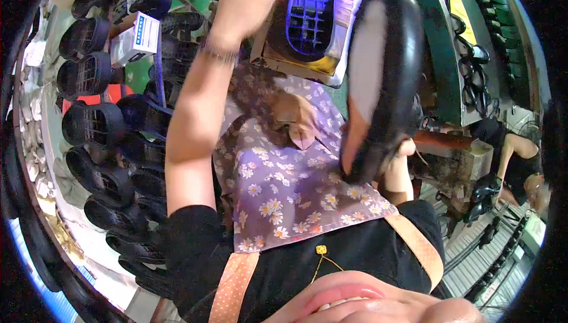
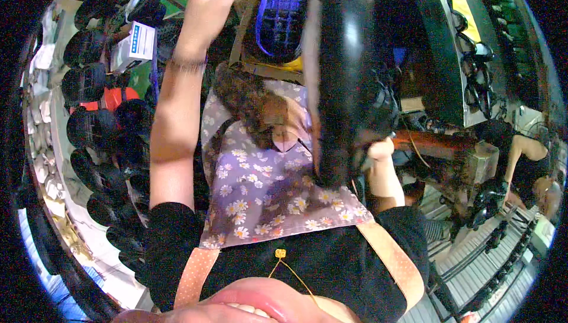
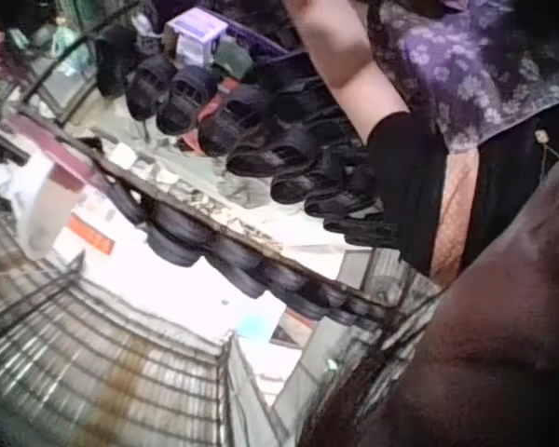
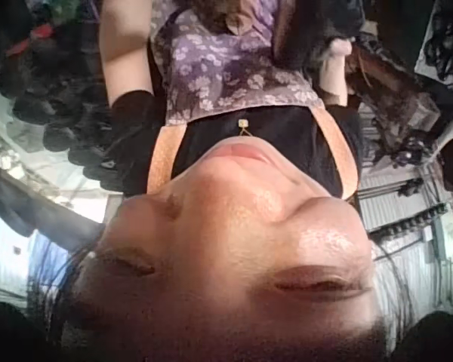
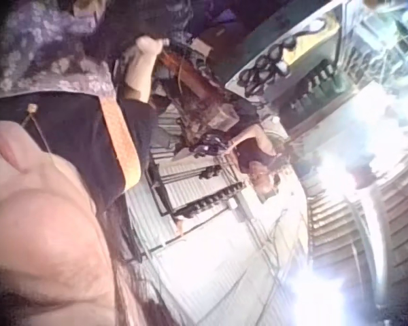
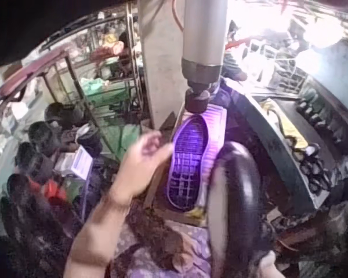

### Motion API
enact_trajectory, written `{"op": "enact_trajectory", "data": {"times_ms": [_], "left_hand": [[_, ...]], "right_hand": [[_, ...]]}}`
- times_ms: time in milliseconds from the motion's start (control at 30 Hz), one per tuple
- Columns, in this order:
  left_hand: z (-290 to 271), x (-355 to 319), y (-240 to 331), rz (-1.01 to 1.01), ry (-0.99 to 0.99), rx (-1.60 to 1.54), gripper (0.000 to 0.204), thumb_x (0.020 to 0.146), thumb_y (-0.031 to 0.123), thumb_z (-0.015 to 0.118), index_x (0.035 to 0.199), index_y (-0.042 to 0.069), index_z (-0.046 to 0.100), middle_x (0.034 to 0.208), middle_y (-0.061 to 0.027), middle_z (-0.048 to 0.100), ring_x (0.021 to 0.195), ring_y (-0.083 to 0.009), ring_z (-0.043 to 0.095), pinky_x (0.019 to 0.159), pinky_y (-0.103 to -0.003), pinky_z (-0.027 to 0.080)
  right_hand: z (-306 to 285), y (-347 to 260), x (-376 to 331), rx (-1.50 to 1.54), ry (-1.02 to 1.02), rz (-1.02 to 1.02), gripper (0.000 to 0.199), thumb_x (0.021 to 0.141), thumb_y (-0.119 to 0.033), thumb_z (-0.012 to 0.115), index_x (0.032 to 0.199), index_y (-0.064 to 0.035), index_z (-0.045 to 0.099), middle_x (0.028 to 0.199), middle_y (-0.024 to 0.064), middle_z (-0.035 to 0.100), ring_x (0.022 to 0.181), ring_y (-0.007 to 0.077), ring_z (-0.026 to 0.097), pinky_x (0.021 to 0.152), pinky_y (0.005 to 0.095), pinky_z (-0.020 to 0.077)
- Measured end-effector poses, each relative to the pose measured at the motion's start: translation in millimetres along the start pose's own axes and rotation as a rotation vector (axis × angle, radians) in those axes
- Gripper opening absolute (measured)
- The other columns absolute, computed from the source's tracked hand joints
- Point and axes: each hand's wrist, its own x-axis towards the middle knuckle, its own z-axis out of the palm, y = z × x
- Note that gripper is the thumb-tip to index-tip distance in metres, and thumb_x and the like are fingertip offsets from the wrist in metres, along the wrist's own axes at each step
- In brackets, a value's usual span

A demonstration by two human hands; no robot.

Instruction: The person polishes the soles of black leather shoes using a rotating buffing machine. They handle the shoes one at a time, pressing the soles against the spinning brush to clean or smooth the surface, then place the finished shoes on a nearby table.

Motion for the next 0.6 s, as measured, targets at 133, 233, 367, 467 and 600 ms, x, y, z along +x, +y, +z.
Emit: {"op": "enact_trajectory", "data": {"times_ms": [133, 233, 367, 467, 600], "left_hand": [[17.3, 77.0, -86.1, -0.473, 0.064, 0.311, 0.098, 0.069, 0.048, 0.08, 0.135, -0.012, 0.038, 0.133, -0.024, 0.05, 0.124, -0.0274, 0.049, 0.105, -0.034, 0.038], [23.1, 78.4, -110.6, -0.503, -0.324, -0.351, 0.049, 0.083, 0.027, 0.07, 0.12, -0.005, 0.058, 0.109, -0.015, 0.066, 0.096, -0.0221, 0.065, 0.088, -0.033, 0.05], [20.6, 43.9, -81.3, -0.416, -0.059, -0.803, 0.027, 0.089, 0.013, 0.058, 0.111, -0.004, 0.062, 0.097, -0.0118, 0.069, 0.08, -0.0203, 0.067, 0.077, -0.032, 0.055], [7.7, 10.8, -50.8, -0.361, -0.075, -1.35, 0.032, 0.094, 0.019, 0.051, 0.115, -0.004, 0.059, 0.103, -0.0162, 0.067, 0.088, -0.0268, 0.067, 0.081, -0.038, 0.055], [-3.0, -32.0, -10.3, -0.185, -0.054, -1.492, 0.049, 0.099, 0.035, 0.044, 0.126, -0.004, 0.049, 0.118, -0.0204, 0.06, 0.102, -0.0325, 0.063, 0.088, -0.044, 0.052]], "right_hand": [[20.6, 5.8, 0.3, 0.143, 0.333, -0.215, 0.098, 0.05, -0.04, 0.071, 0.133, 0.0041, 0.042, 0.125, 0.0241, 0.052, 0.102, 0.039, 0.059, 0.093, 0.0487, 0.0471], [21.8, 12.9, -3.1, 0.133, 0.442, -0.298, 0.102, 0.052, -0.05, 0.067, 0.136, 0.0019, 0.04, 0.131, 0.0246, 0.047, 0.102, 0.0414, 0.057, 0.09, 0.0494, 0.047], [-7.0, 16.2, -21.0, 0.019, 0.166, -0.209, 0.099, 0.056, -0.051, 0.065, 0.137, 0.0006, 0.039, 0.128, 0.0245, 0.05, 0.103, 0.0419, 0.056, 0.095, 0.0499, 0.0434], [-18.3, 10.4, -19.8, 0.018, 0.043, -0.173, 0.102, 0.054, -0.048, 0.067, 0.138, 0.0022, 0.038, 0.127, 0.0259, 0.05, 0.109, 0.0426, 0.054, 0.098, 0.0495, 0.0421], [-20.5, 11.6, -13.4, -0.184, 0.146, -0.144, 0.1, 0.053, -0.038, 0.07, 0.137, 0.0048, 0.036, 0.13, 0.025, 0.049, 0.116, 0.0418, 0.051, 0.102, 0.0486, 0.0405]]}}
